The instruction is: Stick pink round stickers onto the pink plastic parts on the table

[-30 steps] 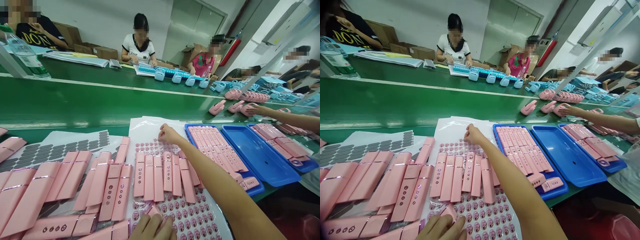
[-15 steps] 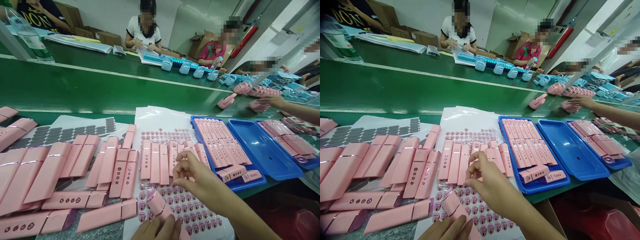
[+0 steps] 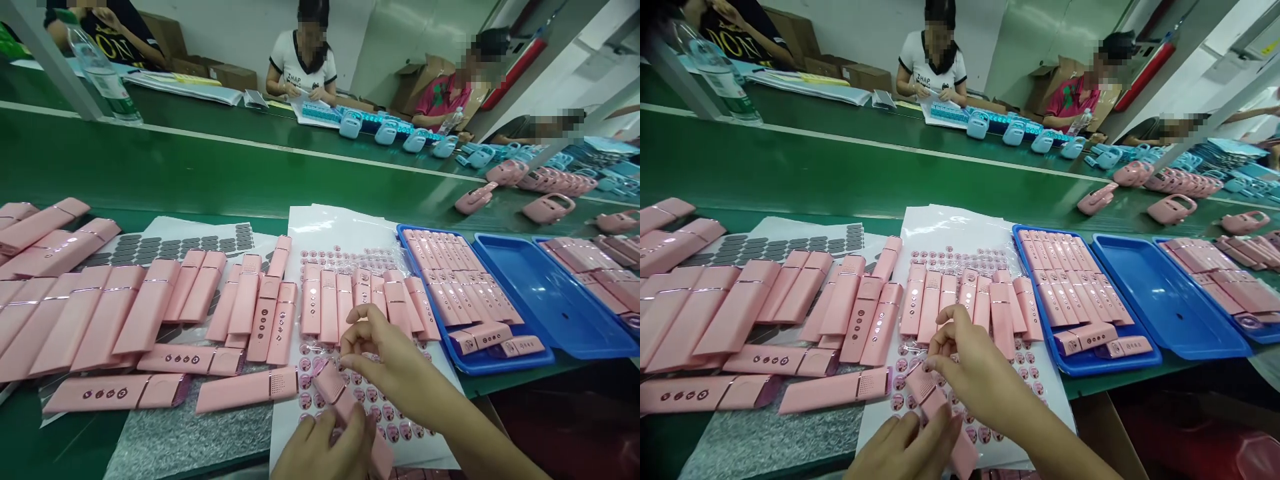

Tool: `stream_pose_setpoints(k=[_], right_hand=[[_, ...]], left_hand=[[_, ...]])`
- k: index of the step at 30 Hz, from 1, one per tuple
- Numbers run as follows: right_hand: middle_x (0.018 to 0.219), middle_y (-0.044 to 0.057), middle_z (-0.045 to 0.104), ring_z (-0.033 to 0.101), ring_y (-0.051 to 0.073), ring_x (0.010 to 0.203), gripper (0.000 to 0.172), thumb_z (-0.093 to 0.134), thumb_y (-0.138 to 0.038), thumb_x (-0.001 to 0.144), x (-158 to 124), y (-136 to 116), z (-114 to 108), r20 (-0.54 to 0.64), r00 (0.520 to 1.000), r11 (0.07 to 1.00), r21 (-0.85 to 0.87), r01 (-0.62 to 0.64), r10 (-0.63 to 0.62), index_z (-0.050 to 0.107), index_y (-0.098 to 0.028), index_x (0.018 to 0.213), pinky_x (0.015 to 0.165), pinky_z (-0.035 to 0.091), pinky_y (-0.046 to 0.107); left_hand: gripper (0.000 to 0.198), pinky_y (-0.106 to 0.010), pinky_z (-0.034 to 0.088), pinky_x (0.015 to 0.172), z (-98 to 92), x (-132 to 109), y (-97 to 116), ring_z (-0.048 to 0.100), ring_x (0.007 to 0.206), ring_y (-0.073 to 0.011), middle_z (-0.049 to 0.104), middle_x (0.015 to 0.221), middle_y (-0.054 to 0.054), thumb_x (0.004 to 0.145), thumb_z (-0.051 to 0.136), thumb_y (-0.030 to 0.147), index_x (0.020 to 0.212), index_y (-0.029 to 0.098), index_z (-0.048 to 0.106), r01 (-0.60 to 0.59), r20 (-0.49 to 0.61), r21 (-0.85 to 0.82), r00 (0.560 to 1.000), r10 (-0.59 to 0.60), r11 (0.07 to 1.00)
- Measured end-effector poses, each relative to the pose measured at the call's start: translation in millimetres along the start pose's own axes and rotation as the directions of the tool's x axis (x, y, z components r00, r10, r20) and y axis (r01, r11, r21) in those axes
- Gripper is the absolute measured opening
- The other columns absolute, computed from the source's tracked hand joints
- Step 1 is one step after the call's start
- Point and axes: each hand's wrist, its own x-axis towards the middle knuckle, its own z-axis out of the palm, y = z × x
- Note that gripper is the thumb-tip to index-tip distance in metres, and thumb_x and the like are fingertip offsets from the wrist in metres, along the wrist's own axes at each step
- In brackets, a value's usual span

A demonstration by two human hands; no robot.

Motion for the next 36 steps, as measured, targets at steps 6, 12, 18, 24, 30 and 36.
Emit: stream_pose_setpoints(k=[6,12,18,24,30,36], right_hand=[[0.078,-0.004,0.058,0.054,0.013,0.069,0.030,0.055,-0.014,0.080,-5.0,3.1,-11.3,-0.129,0.991,0.999,0.042,0.024,-0.019,0.036,-0.026,0.100,0.063,0.044,0.028],[0.079,-0.001,0.059,0.056,0.016,0.073,0.029,0.056,-0.017,0.080,-10.7,9.3,-21.3,-0.172,0.985,0.997,0.069,0.026,-0.014,0.037,-0.026,0.100,0.066,0.046,0.031],[0.078,-0.003,0.058,0.054,0.015,0.072,0.031,0.055,-0.013,0.079,-13.1,8.4,-21.0,-0.148,0.989,0.999,0.043,0.004,0.002,0.037,-0.026,0.100,0.065,0.044,0.029],[0.079,-0.004,0.058,0.054,0.014,0.069,0.031,0.048,-0.006,0.079,-7.7,10.0,-3.6,-0.039,0.997,0.996,-0.057,-0.076,0.074,0.036,-0.026,0.098,0.060,0.044,0.027],[0.081,-0.001,0.057,0.054,0.015,0.070,0.025,0.047,-0.005,0.078,-3.8,11.8,3.5,0.014,0.999,0.985,-0.170,-0.040,0.043,0.040,-0.024,0.093,0.060,0.043,0.028],[0.082,-0.002,0.058,0.056,0.015,0.072,0.025,0.048,-0.006,0.078,-3.2,17.1,3.4,0.031,0.999,0.981,-0.191,-0.034,0.041,0.039,-0.024,0.094,0.060,0.043,0.027]], left_hand=[[0.033,-0.040,0.033,0.083,29.2,26.5,12.5,0.048,0.099,-0.0212,0.064,0.106,-0.004,0.088,0.036,0.024,0.108,0.017,0.060,0.023,-0.205,-0.003,0.979,-0.023,1.000],[0.027,-0.049,0.026,0.093,37.2,46.5,13.7,0.055,0.089,-0.0274,0.065,0.085,-0.009,0.084,0.045,0.036,0.088,0.015,0.061,-0.124,-0.200,-0.097,0.974,0.103,0.988],[0.017,-0.035,0.036,0.075,29.2,51.5,11.5,0.047,0.059,-0.0148,0.053,0.059,0.005,0.076,0.055,0.020,0.059,0.018,0.054,-0.126,-0.231,-0.250,0.971,0.067,0.960],[0.030,-0.040,0.031,0.094,40.1,33.4,13.5,0.046,0.058,-0.0110,0.048,0.049,0.007,0.086,0.047,0.016,0.056,0.018,0.053,-0.308,-0.365,-0.280,0.910,0.196,0.909],[0.042,-0.031,0.033,0.093,35.5,21.4,9.9,0.045,0.056,-0.0090,0.047,0.048,0.005,0.093,0.033,0.017,0.056,0.017,0.052,-0.303,-0.285,-0.372,0.937,0.203,0.877],[0.031,-0.033,0.031,0.094,26.1,21.8,3.7,0.047,0.058,-0.0117,0.054,0.056,0.006,0.089,0.042,0.015,0.063,0.020,0.058,-0.350,-0.193,-0.432,0.936,0.294,0.831]])
